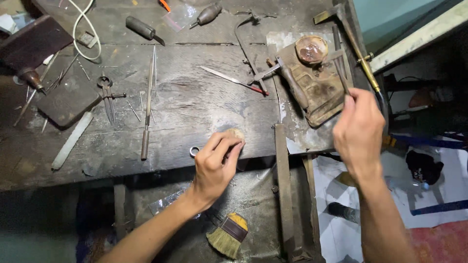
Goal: Filing the edges of a small metal ring using a flat file and cleaning the workspace with a brush.
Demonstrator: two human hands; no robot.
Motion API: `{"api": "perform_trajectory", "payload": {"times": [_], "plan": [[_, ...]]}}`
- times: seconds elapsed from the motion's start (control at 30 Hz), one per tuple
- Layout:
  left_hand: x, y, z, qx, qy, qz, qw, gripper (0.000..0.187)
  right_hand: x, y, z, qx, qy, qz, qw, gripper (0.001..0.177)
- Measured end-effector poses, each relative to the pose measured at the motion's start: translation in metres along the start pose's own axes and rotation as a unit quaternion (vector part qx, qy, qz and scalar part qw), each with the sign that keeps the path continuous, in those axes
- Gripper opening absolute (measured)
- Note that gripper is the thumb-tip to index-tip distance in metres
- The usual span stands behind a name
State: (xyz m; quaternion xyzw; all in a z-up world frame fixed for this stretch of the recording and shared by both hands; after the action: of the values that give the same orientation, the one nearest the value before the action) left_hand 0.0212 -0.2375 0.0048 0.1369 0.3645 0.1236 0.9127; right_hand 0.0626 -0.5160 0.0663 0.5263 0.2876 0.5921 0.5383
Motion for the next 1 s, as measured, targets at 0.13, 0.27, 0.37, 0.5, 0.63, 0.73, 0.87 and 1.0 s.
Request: {"api": "perform_trajectory", "payload": {"times": [0.13,0.27,0.37,0.5,0.63,0.73,0.87,1.0], "plan": [[-0.002,-0.001,-0.007,-0.066,-0.055,-0.006,0.996,0.009,0.046,0.017,-0.076,-0.018,0.189,0.11,0.976,0.022],[0.001,-0.003,-0.013,-0.074,-0.062,0.006,0.995,0.014,0.071,-0.012,-0.119,0.095,0.282,-0.017,0.955,0.033],[-0.002,-0.002,-0.013,-0.088,-0.055,-0.003,0.995,0.008,0.041,0.003,-0.133,0.03,0.21,0.078,0.974,0.04],[-0.001,-0.002,-0.012,-0.102,-0.052,-0.004,0.993,0.007,0.03,-0.019,-0.129,0.099,0.194,0.066,0.974,0.056],[-0.002,-0.001,-0.011,-0.101,-0.05,-0.011,0.994,0.007,0.062,0.011,-0.137,-0.116,0.214,0.108,0.964,0.025],[-0.004,0.001,-0.013,-0.1,-0.052,-0.008,0.994,0.009,0.068,0.01,-0.128,-0.102,0.219,0.08,0.967,0.025],[-0.003,0.0,-0.011,-0.1,-0.051,-0.014,0.994,0.008,0.032,0.006,-0.143,-0.028,0.183,0.058,0.981,0.047],[-0.003,0.0,-0.011,-0.104,-0.059,-0.007,0.993,0.008,0.001,-0.042,-0.136,0.198,0.132,0.001,0.971,0.078]]}}
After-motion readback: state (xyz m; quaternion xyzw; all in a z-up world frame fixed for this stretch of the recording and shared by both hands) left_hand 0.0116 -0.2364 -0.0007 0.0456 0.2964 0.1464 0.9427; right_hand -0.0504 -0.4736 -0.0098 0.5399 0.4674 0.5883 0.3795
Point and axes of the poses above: each hand's wrist, its own z-axis towards the middle knuckle, its own y-axis out of the back of the hand, x = y × z, the point moved 6 cm from there along z, towards the middle knuckle, and after that the axes turned 15 degrees about -y, right-handed, at the moved point
